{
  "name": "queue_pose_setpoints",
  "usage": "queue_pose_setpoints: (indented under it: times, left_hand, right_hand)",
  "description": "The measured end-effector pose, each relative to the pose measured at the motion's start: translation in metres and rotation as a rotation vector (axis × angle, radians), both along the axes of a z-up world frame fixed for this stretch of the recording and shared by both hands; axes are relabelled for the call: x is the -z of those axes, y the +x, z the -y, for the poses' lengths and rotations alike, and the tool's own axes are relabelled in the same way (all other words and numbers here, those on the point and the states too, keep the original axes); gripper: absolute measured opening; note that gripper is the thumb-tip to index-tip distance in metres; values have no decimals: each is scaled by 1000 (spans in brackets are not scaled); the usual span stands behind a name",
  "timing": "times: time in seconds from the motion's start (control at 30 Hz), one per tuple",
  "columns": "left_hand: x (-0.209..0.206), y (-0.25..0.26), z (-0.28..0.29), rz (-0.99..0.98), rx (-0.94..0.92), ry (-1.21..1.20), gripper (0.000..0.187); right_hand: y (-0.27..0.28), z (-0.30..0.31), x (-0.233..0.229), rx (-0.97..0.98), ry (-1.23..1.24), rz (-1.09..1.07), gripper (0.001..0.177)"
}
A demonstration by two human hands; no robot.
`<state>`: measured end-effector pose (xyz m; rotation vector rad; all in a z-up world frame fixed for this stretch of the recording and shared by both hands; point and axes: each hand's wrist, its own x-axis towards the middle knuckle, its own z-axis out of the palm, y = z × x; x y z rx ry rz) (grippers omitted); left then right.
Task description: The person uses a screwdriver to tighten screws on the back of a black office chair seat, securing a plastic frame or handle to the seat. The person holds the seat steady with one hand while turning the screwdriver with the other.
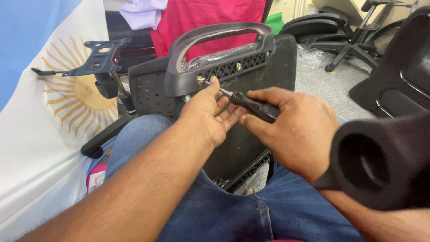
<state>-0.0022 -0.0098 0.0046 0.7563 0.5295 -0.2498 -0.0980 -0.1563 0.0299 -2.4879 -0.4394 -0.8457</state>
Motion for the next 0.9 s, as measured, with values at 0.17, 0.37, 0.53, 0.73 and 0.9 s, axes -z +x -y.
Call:
queue_pose_setpoints:
  times: [0.17,0.37,0.53,0.73,0.9]
  left_hand:
    - [-4,9,0,75,2,46,19]
    - [-1,9,7,85,-67,-7,20]
    - [-6,-4,2,68,-12,-19,22]
    - [-7,4,-2,33,3,7,18]
    - [4,16,-7,22,35,-26,21]
  right_hand:
    - [-4,-11,-6,-187,824,-313,57]
    - [-7,-20,-11,53,1322,-563,69]
    - [-10,-20,-7,48,662,-144,30]
    - [-26,-18,-5,-88,329,112,33]
    - [-25,-26,-5,-222,613,-20,41]
